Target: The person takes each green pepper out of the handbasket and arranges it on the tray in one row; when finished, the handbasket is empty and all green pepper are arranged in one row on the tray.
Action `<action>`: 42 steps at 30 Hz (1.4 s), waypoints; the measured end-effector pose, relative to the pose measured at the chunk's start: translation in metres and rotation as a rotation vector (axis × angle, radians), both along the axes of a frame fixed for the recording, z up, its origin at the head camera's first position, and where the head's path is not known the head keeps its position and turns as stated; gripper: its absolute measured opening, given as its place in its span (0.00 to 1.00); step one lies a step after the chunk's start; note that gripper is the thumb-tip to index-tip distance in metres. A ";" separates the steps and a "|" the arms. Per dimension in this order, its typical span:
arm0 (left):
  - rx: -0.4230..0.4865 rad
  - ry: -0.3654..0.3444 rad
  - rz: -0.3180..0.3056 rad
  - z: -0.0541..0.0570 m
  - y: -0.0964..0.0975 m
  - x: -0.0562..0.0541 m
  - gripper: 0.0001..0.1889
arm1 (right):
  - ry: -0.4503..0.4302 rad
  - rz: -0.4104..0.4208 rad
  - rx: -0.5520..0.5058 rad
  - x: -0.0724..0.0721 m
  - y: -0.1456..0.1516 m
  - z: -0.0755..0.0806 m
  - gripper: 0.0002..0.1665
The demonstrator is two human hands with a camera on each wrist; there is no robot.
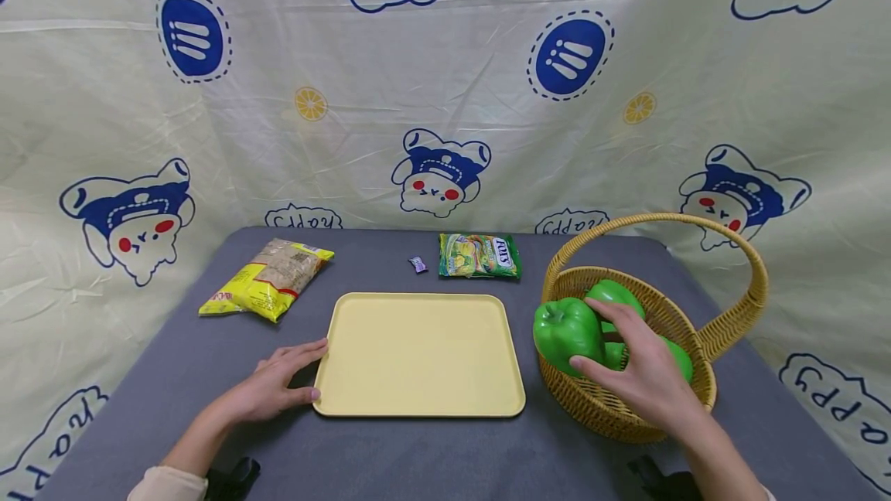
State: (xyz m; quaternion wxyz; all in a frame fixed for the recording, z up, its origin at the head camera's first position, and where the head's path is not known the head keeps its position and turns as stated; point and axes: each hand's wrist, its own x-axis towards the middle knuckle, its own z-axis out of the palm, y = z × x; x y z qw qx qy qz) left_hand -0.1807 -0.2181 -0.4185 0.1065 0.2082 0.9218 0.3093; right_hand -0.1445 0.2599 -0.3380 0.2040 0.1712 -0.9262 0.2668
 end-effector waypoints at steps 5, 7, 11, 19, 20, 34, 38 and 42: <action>0.005 0.000 -0.002 0.001 0.000 0.000 0.38 | -0.012 0.033 -0.046 -0.002 -0.007 0.000 0.46; 0.007 0.002 -0.005 0.001 0.000 0.000 0.38 | -0.007 0.048 -0.065 -0.004 -0.011 -0.001 0.46; 0.009 0.006 -0.006 0.001 0.000 0.000 0.38 | 0.008 0.094 -0.102 -0.007 -0.018 -0.003 0.48; 0.005 0.018 -0.006 0.000 -0.001 0.000 0.38 | -0.005 0.157 -0.126 -0.015 -0.033 -0.006 0.50; 0.005 0.018 -0.006 0.000 -0.001 0.000 0.38 | -0.005 0.167 -0.127 -0.016 -0.035 -0.007 0.50; 0.011 0.011 -0.011 -0.002 -0.002 0.000 0.37 | -0.008 0.236 -0.128 -0.027 -0.065 -0.014 0.49; 0.008 0.002 -0.006 -0.002 -0.002 -0.001 0.38 | -0.034 0.271 -0.168 -0.031 -0.074 -0.016 0.48; 0.005 -0.005 -0.002 -0.002 -0.002 -0.001 0.38 | -0.013 0.324 -0.188 -0.035 -0.083 -0.020 0.49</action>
